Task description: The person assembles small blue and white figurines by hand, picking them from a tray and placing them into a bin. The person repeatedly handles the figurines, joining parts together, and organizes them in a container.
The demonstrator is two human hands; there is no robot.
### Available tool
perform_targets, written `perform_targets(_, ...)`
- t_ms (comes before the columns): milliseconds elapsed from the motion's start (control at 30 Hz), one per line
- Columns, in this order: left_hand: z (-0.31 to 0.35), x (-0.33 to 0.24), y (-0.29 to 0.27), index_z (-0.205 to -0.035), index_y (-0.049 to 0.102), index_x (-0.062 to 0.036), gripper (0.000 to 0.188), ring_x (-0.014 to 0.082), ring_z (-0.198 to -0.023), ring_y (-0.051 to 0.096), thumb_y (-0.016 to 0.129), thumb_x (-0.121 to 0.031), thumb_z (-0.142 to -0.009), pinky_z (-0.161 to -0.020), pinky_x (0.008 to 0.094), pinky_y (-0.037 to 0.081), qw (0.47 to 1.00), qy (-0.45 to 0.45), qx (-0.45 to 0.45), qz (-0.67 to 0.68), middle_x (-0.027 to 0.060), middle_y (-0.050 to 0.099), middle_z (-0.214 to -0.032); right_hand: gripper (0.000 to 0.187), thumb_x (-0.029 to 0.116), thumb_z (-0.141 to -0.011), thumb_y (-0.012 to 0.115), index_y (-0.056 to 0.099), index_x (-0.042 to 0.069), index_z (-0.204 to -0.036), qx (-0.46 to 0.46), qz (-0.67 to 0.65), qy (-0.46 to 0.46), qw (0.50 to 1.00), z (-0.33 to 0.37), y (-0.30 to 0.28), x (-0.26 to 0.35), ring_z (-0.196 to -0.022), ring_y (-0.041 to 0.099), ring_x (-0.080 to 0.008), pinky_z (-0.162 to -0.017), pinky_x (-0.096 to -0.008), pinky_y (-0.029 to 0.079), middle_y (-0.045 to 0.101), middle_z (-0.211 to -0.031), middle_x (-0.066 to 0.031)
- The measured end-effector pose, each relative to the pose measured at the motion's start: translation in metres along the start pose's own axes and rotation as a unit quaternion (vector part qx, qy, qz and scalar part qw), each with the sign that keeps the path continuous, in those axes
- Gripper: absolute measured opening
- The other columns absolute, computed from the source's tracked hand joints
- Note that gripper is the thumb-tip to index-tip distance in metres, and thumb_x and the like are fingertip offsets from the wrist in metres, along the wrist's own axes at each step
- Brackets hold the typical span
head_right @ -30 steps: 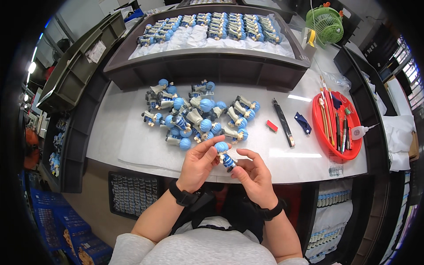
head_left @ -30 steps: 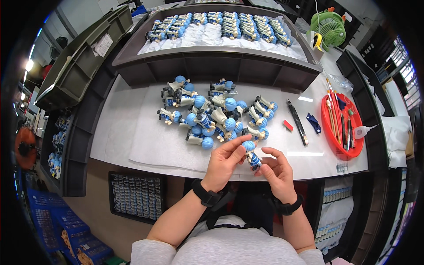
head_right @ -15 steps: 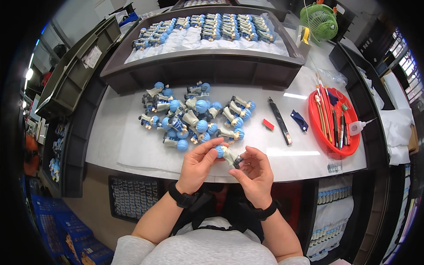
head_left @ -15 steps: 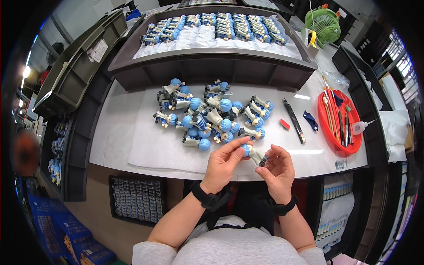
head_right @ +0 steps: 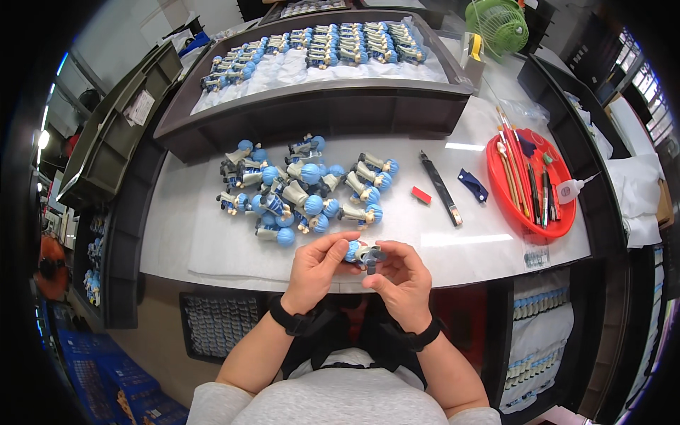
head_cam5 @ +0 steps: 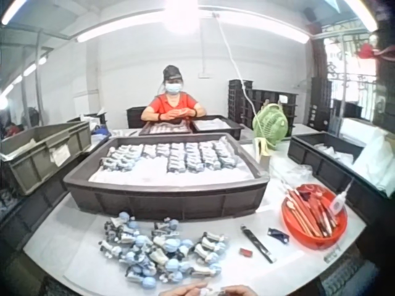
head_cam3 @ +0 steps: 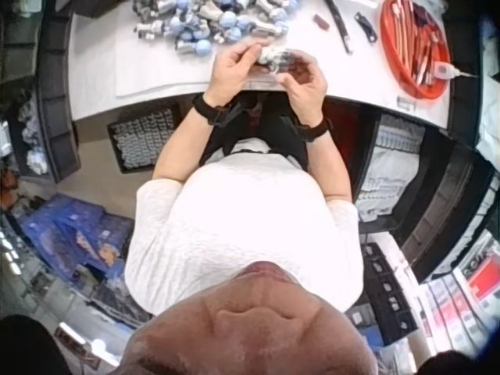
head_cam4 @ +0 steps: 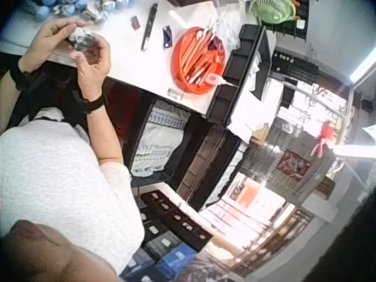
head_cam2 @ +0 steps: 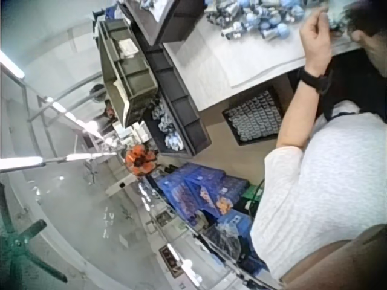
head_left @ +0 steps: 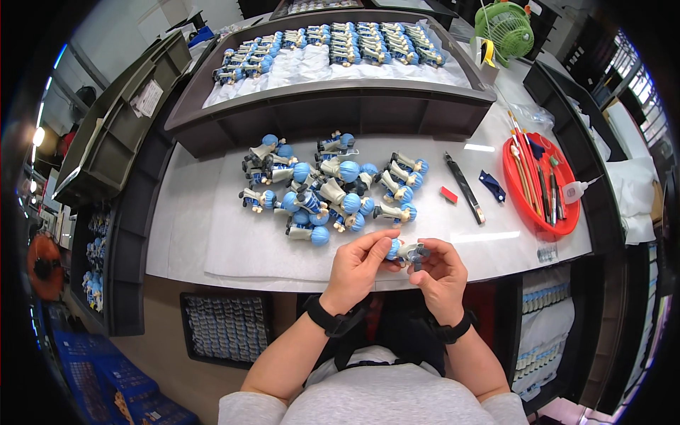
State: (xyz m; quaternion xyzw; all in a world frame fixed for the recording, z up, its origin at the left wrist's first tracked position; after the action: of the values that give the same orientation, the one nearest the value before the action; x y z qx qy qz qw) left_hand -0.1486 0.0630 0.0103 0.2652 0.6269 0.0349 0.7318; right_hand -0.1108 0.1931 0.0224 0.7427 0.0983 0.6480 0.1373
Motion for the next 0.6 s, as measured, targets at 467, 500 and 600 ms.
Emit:
perform_targets(467, 0.006, -0.018, -0.006, -0.119, 0.051, 0.0015, 0.037, 0.0171, -0.106, 0.056, 0.061, 0.004, -0.083, -0.093, 0.0298, 0.045, 0.993, 0.091, 0.012, 0.071, 0.0121, 0.059, -0.115, 0.03, 0.009, -0.085, 0.065, 0.054, -0.005, -0.11, 0.027, 0.02, 0.008, 0.999, 0.0, 0.01, 0.006, -0.087, 0.058, -0.0132, -0.076, -0.0248, 0.048, 0.059, -0.102, -0.0089)
perform_targets(500, 0.006, -0.017, -0.007, -0.119, 0.052, 0.0014, 0.037, 0.0175, -0.105, 0.056, 0.061, 0.005, -0.083, -0.092, 0.0301, 0.045, 0.993, 0.094, 0.012, 0.071, 0.0124, 0.059, -0.114, 0.03, 0.006, -0.084, 0.065, 0.054, -0.004, -0.11, 0.025, 0.025, -0.001, 0.999, -0.001, 0.01, 0.006, -0.088, 0.058, -0.0136, -0.077, -0.0251, 0.048, 0.06, -0.102, -0.009)
perform_targets(600, 0.007, -0.016, -0.009, -0.116, 0.054, 0.0013, 0.038, 0.0187, -0.105, 0.057, 0.062, 0.009, -0.08, -0.091, 0.0312, 0.045, 0.993, 0.099, 0.019, 0.067, 0.0132, 0.059, -0.113, 0.031, 0.0, -0.081, 0.066, 0.056, -0.003, -0.11, 0.033, 0.074, -0.028, 0.996, -0.003, 0.012, 0.006, -0.089, 0.058, -0.0141, -0.08, -0.0254, 0.047, 0.06, -0.101, -0.0088)
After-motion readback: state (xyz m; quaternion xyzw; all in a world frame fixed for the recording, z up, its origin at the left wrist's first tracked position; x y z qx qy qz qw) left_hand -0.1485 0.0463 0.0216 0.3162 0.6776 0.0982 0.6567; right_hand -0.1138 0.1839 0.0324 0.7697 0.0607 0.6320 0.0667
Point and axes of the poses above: each hand's wrist, its own z-axis away from the middle knuckle, its own y-axis out of the palm, x = y × z, the point moved 9 cm from there along -z, towards the middle knuckle
